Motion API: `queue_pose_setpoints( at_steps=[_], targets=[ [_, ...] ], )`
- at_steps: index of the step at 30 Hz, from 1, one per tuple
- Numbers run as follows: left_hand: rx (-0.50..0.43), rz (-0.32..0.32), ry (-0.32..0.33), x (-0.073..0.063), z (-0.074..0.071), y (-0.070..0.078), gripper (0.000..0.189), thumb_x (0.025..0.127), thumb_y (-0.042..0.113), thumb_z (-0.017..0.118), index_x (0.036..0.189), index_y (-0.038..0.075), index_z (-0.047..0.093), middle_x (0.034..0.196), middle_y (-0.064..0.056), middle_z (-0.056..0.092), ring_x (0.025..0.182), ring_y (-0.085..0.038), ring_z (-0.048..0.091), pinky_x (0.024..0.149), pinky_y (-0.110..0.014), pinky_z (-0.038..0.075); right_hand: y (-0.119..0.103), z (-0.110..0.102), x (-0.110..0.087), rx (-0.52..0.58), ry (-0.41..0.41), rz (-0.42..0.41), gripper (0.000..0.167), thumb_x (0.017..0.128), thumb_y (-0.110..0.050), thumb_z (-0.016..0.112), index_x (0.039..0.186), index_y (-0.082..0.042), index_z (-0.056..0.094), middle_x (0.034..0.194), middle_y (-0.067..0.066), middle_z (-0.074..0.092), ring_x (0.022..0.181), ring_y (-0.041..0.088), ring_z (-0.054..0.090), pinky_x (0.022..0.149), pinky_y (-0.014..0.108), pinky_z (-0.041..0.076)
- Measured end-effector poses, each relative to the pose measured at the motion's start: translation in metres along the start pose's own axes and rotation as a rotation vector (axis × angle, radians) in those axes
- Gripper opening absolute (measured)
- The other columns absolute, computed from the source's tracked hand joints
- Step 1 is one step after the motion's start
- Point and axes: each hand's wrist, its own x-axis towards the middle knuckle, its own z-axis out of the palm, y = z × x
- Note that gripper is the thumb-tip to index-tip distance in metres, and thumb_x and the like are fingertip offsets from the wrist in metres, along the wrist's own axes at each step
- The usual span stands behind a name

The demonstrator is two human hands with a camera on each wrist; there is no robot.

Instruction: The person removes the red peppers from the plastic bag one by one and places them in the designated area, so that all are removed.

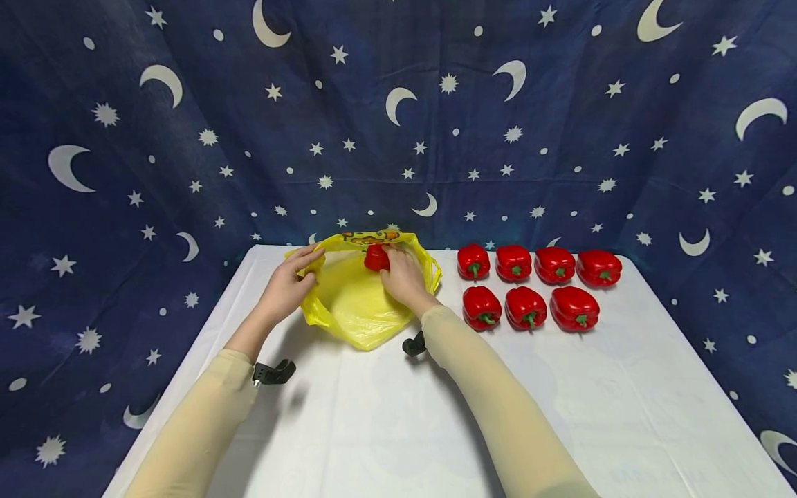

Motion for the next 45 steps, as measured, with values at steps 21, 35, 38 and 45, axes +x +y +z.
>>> queue_pose_setpoints(
  at_steps=[21,35,38,45],
  targets=[
    [0.011,-0.013,0.001,-0.003,0.001,-0.002,0.053,0.098,0.003,0.051,0.151,0.008,0.052,0.162,-0.006,0.036,0.145,-0.03,0.037,0.095,-0.047,0.051,-0.027,0.011,-0.014,0.204,-0.086,-0.116,0.06,0.09,-0.044,0.076,0.139,-0.016,0.057,0.134,0.005,0.056,0.122,0.022,0.054,0.103,0.037,0.047],
    [0.015,-0.002,-0.006,-0.002,-0.001,-0.005,0.052,0.098,0.001,0.051,0.15,0.007,0.053,0.161,-0.011,0.038,0.143,-0.033,0.039,0.098,-0.051,0.051,-0.016,0.002,-0.024,0.21,-0.218,-0.243,0.049,0.093,-0.019,0.059,0.141,-0.024,0.062,0.156,0.007,0.044,0.144,0.03,0.037,0.118,0.045,0.031],
    [0.013,0.003,-0.007,-0.003,-0.001,-0.006,0.052,0.098,0.0,0.051,0.149,0.006,0.053,0.161,-0.012,0.038,0.143,-0.033,0.039,0.099,-0.051,0.05,-0.013,-0.002,-0.027,0.251,-0.255,-0.248,0.047,0.093,-0.013,0.056,0.139,-0.023,0.063,0.157,0.006,0.043,0.144,0.027,0.038,0.118,0.043,0.031],
    [0.006,0.001,-0.009,-0.004,-0.002,-0.005,0.051,0.098,0.0,0.05,0.149,0.005,0.053,0.161,-0.012,0.038,0.141,-0.034,0.041,0.101,-0.052,0.049,-0.012,-0.007,-0.033,0.365,-0.306,-0.203,0.064,0.087,-0.011,0.061,0.15,-0.022,0.051,0.159,0.004,0.04,0.143,0.024,0.039,0.115,0.041,0.035]
  ],
)
